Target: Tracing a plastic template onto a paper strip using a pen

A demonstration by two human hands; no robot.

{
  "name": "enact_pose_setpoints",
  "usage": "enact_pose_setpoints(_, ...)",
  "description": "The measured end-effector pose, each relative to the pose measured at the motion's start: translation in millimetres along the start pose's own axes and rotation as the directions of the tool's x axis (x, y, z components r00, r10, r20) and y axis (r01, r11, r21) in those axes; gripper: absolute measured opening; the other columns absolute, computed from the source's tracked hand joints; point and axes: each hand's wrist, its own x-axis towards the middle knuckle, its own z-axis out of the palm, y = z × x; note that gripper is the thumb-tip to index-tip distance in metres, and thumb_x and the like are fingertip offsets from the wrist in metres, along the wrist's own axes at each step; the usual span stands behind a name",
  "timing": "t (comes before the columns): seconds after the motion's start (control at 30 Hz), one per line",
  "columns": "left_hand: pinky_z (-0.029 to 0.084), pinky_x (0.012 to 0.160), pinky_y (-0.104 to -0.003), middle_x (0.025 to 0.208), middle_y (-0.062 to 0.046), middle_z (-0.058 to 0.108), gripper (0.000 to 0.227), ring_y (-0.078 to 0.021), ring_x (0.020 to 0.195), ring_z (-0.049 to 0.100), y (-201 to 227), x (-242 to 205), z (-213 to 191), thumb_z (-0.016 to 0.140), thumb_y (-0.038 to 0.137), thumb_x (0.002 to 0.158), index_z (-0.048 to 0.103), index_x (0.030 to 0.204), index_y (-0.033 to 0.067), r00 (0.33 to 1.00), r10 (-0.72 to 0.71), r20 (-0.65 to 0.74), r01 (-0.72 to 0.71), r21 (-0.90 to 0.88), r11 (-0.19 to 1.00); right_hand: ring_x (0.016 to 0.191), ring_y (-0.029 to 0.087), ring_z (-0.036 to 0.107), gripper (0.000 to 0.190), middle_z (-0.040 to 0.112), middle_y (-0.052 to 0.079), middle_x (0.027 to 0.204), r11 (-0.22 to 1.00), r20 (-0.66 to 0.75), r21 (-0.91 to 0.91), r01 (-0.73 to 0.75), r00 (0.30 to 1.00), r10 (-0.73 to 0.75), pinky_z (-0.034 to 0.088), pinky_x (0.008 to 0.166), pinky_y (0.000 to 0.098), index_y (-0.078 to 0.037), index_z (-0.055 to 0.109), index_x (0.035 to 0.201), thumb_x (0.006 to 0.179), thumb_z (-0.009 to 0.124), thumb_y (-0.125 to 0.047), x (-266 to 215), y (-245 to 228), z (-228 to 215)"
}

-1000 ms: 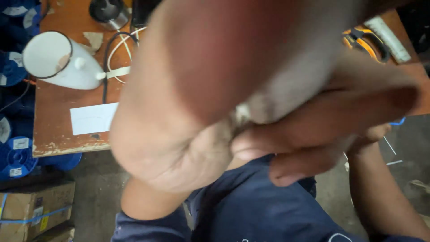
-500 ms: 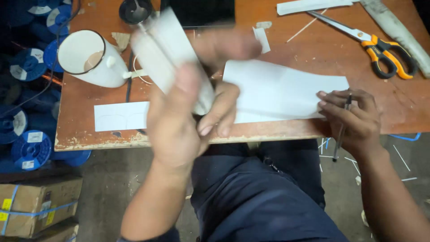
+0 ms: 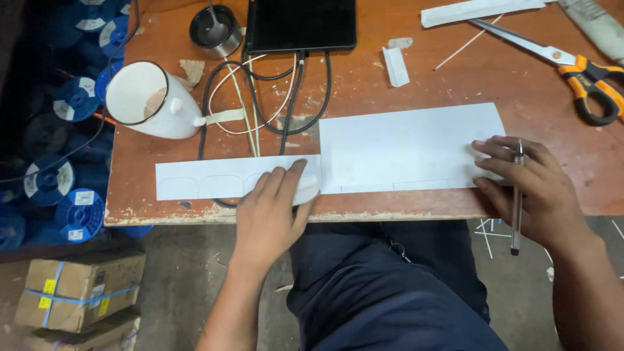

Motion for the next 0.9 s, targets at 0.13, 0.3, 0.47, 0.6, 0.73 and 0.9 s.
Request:
enact_pose_setpoints(0.13, 0.051, 0.056, -0.04, 0.1, -0.007, 0.061, 0.057, -0.0267, 0.088, 0.06, -1, 7, 14, 0.061, 0.047, 0.094, 0.056, 0.135, 0.009, 0.999, 0.001, -0.037, 0.005, 0.162, 0.987, 0.128, 0.035, 0.06, 0.037, 0.067, 0.014, 0.131, 0.998, 0.063, -0.035, -0.056, 0.996, 0.058, 0.047, 0.112, 0.0456, -0.001, 0.066, 0.12, 0.087, 0.074, -0.013, 2, -4, 1)
enact_pose_setpoints(0.3, 0.052, 0.066, -0.042, 0.103, -0.008, 0.061, 0.062, -0.0291, 0.094, 0.06, 3, 19, 31, 0.065, 0.047, 0.088, 0.055, 0.137, 0.0096, 1.0, -0.023, 0.001, 0.023, 0.178, 0.984, 0.117, 0.029, 0.065, 0.035, 0.07, 0.012, 0.126, 0.995, 0.086, -0.047, -0.085, 0.992, 0.089, 0.052, 0.1, 0.0415, -0.005, 0.068, 0.117, 0.085, 0.075, -0.014, -5, -5, -8)
enact_pose_setpoints(0.47, 0.053, 0.052, -0.045, 0.102, -0.008, 0.058, 0.066, -0.0278, 0.088, 0.061, 3, 35, 50, 0.068, 0.047, 0.087, 0.051, 0.141, 0.0118, 0.999, -0.013, 0.031, 0.009, 0.141, 0.99, 0.113, 0.031, 0.068, 0.006, 0.072, 0.014, 0.117, 0.978, -0.028, 0.107, -0.182, 0.982, 0.186, 0.049, 0.103, 0.0425, -0.001, 0.067, 0.101, 0.095, 0.066, -0.002, -35, 27, -12)
enact_pose_setpoints(0.6, 0.052, 0.046, -0.048, 0.101, -0.007, 0.06, 0.066, -0.0298, 0.082, 0.065, 8, 48, 53, 0.07, 0.05, 0.086, 0.052, 0.139, 0.0159, 0.997, -0.071, 0.022, 0.068, 0.117, 0.991, 0.125, 0.035, 0.064, 0.013, 0.07, 0.018, 0.125, 0.964, -0.056, 0.029, -0.263, 0.963, 0.264, 0.045, 0.119, 0.0447, 0.003, 0.068, 0.11, 0.1, 0.061, 0.008, -57, 41, -20)
enact_pose_setpoints(0.73, 0.053, 0.047, -0.047, 0.105, -0.008, 0.065, 0.056, -0.0301, 0.082, 0.067, 13, 69, 68, 0.067, 0.05, 0.088, 0.057, 0.13, 0.0144, 0.986, -0.129, -0.102, 0.137, 0.078, 0.988, 0.109, 0.031, 0.068, 0.018, 0.072, 0.018, 0.114, 0.958, -0.094, 0.007, -0.288, 0.953, 0.287, 0.05, 0.106, 0.0404, 0.001, 0.069, 0.108, 0.091, 0.074, 0.001, -61, 31, -25)
enact_pose_setpoints(0.9, 0.052, 0.045, -0.047, 0.11, -0.01, 0.065, 0.057, -0.0295, 0.082, 0.067, 14, 99, 81, 0.071, 0.046, 0.085, 0.055, 0.13, 0.015, 0.978, -0.135, -0.156, 0.157, 0.142, 0.977, 0.11, 0.028, 0.066, 0.03, 0.068, 0.018, 0.111, 0.952, -0.07, 0.075, -0.297, 0.951, 0.302, 0.052, 0.1, 0.0371, 0.003, 0.068, 0.11, 0.083, 0.077, -0.003, -64, 16, -28)
